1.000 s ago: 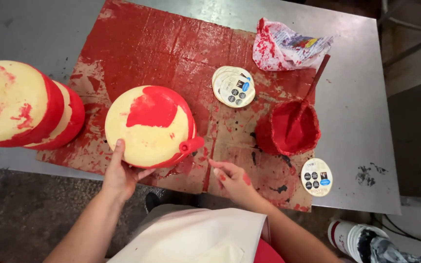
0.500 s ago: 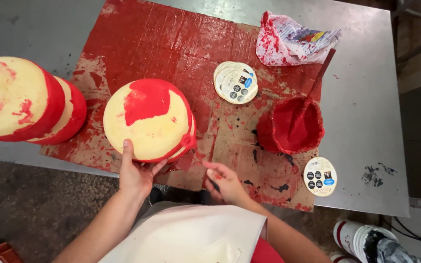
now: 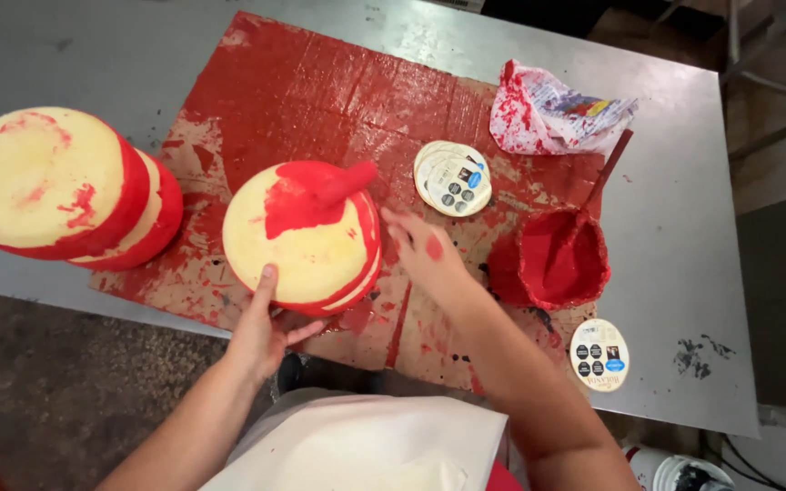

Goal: Painting cheese wheels with red wax and applying labels before placing them in storage crates.

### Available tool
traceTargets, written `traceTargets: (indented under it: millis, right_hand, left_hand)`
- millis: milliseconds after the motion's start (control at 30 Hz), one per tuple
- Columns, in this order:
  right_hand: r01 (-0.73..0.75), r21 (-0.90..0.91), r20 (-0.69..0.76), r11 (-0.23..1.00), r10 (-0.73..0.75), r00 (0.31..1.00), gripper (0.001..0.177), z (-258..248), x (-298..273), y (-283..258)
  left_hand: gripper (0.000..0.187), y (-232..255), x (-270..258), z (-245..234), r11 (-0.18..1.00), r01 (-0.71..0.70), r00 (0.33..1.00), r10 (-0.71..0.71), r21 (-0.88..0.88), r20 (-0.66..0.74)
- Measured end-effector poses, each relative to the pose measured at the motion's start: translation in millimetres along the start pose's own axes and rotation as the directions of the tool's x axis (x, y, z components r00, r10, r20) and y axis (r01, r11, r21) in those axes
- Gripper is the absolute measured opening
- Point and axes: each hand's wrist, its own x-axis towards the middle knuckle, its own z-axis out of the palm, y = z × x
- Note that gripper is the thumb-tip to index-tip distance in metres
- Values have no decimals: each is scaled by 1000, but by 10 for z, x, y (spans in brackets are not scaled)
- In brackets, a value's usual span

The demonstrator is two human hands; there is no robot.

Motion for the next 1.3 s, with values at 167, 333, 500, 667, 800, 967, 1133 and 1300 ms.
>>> traceTargets:
  millis: [167,333,500,667,800,967,1133,1300]
  right_hand:
    - [41,-113,77,993,-32,997,24,-5,282,-74]
    - [-432,-123,156,893,448,880,31,-267,-441,-168]
    - [-814,7,255,580,786,562,41,-255,-407,-278]
    - [-382,136,34,914,381,924,30,252,191,614]
    - [-427,131,-13,895,432,902,28,281,76,331]
    - [-594,207,-44,777,614,788,28,181,-835,315]
    - [-594,309,-52,743,637,769,24,464,-1390,472]
    - [-518,195,-129,833,546,828,25,266,-826,239]
  left_hand:
    - [93,145,45,-99,992,58,996,-66,116,61]
    - [87,287,378,-417,972,63,998,-67,228,7]
    - [81,578,635,-553,940,48,996,-72,337,57]
    - [94,906,784,-522,879,-82,977,-22,470,212]
    - [97,988,1182,-555,780,-93,958,-99,619,269]
    - [97,928,1461,-645,768,-85,944,-141,634,297]
    - [104,953,1160,-513,752,-104,941,-139,651,310]
    - [110,907,1127,-522,742,-119,943,-123,660,308]
